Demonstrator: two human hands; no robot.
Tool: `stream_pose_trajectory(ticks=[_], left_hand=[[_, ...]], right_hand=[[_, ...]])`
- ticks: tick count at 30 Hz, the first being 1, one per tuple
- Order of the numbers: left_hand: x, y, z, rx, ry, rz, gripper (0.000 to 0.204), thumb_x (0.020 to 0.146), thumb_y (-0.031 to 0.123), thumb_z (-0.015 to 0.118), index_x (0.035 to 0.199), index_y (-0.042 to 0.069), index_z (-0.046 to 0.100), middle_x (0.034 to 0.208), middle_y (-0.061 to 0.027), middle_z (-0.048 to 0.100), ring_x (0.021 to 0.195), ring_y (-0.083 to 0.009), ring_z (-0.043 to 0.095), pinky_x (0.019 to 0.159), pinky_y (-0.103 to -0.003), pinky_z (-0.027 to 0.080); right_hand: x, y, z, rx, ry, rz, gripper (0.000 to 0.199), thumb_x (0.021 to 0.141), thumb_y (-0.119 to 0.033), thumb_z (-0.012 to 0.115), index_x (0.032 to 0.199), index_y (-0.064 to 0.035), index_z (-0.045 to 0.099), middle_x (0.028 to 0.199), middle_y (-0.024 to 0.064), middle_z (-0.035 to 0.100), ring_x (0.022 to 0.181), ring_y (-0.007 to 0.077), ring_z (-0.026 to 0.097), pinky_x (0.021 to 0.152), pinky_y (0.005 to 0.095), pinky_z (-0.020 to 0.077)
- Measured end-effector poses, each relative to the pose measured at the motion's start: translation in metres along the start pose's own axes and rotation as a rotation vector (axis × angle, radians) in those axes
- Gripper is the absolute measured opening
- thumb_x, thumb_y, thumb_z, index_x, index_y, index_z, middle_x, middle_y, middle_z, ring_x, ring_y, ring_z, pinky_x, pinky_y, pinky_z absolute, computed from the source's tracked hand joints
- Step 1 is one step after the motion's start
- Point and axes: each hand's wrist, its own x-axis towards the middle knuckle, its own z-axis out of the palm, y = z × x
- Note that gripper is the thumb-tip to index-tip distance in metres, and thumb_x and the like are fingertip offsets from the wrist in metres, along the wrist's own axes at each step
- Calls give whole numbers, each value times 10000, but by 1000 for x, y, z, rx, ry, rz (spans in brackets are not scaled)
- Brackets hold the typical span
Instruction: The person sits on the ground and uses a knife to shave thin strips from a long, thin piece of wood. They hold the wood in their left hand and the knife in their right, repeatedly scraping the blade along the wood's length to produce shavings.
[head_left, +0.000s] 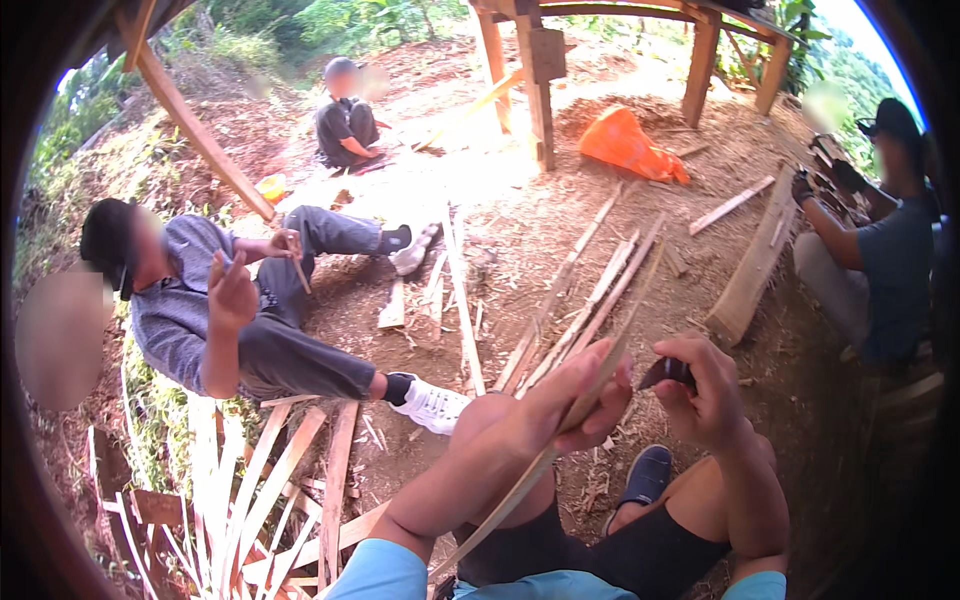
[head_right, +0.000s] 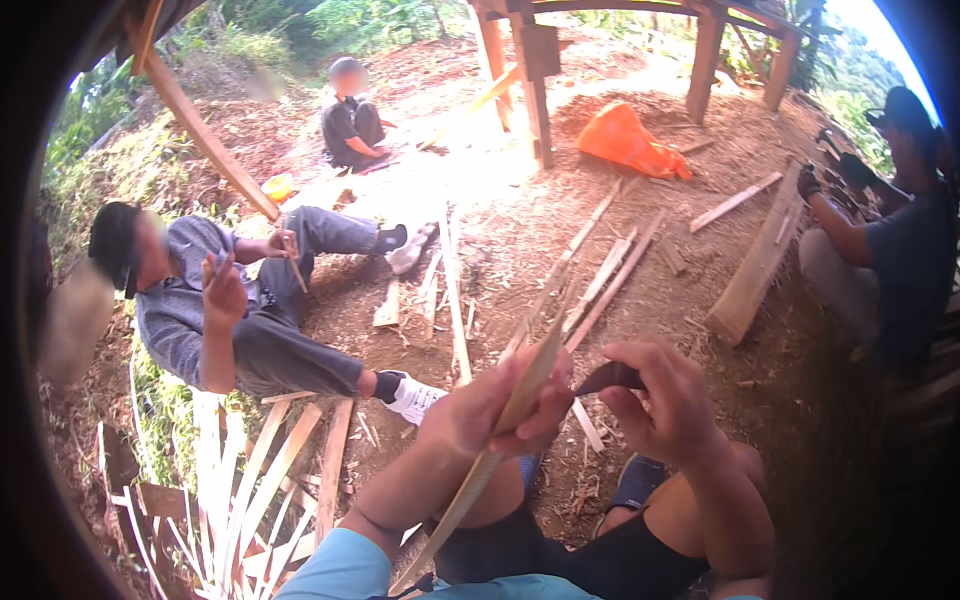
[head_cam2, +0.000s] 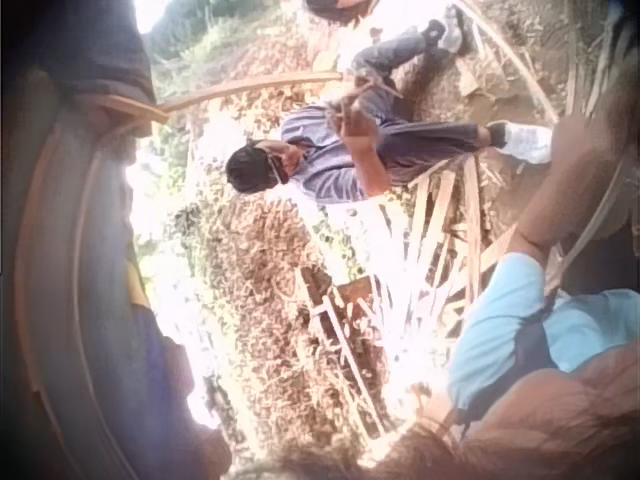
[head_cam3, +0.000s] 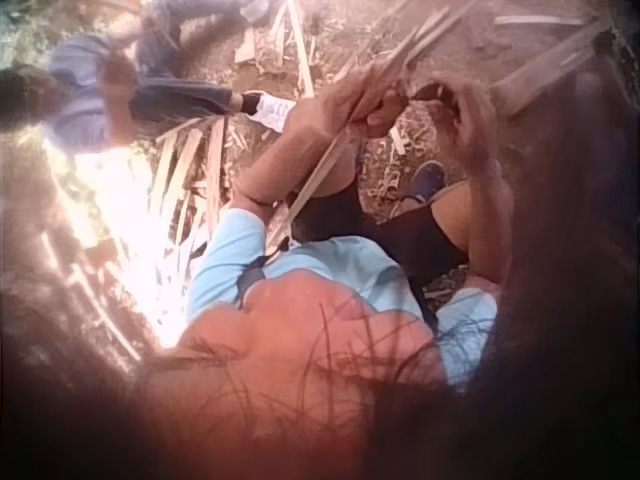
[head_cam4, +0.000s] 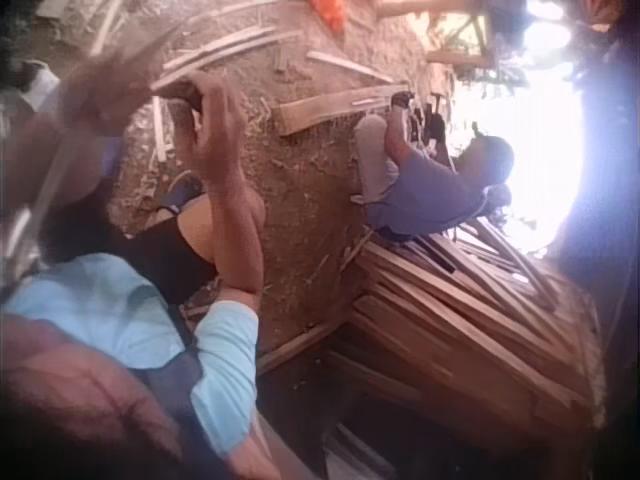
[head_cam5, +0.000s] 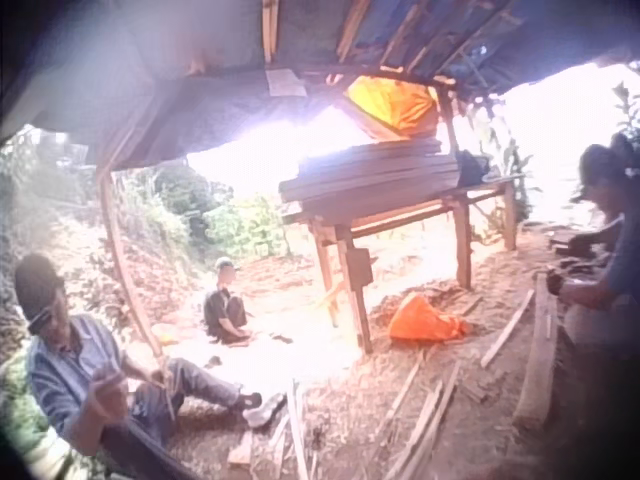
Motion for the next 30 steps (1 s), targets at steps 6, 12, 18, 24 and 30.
stream_pose_trajectory(ticks=[6, 12, 18, 24, 30], left_hand=[[1, 1, -9, 17, 91, 58, 356, 907, 356, 523, 1100, 75, 421, 717, -11, 436, 411, -36, 335, 329, -174, 241], [9, -1, -10, 324, 107, 20, 255, 991, 308, 418, 1075, 73, 472, 734, -9, 510, 490, -62, 471, 424, -182, 368], [9, 2, -17, 356, 276, -156, 309, 1003, 311, 376, 1033, 36, 514, 663, -32, 505, 529, -101, 491, 466, -219, 403], [16, -3, -11, 448, 473, -83, 252, 984, 252, 382, 1074, 34, 474, 596, -9, 429, 414, -72, 383, 348, -203, 306], [20, -13, -9, 414, 500, -74, 199, 966, 199, 408, 1075, 45, 470, 599, 23, 397, 408, -46, 337, 342, -192, 254]], right_hand=[[5, 2, 17, 77, 116, 161, 422, 907, -371, 577, 1114, -13, 500, 808, 84, 582, 635, 151, 562, 571, 272, 446], [15, 4, 24, 211, 189, 134, 408, 919, -333, 572, 1144, -9, 465, 774, 73, 580, 648, 135, 574, 571, 282, 457], [22, 22, 12, 59, 129, 97, 316, 897, -266, 617, 1077, -31, 507, 805, 82, 583, 680, 159, 604, 572, 299, 470], [21, 33, 18, 52, 48, -48, 252, 845, -187, 661, 1000, -26, 544, 800, 124, 572, 669, 292, 604, 590, 344, 469], [20, 35, 14, 123, -39, 44, 251, 836, -168, 665, 986, -1, 551, 803, 141, 574, 717, 331, 608, 613, 371, 466]])
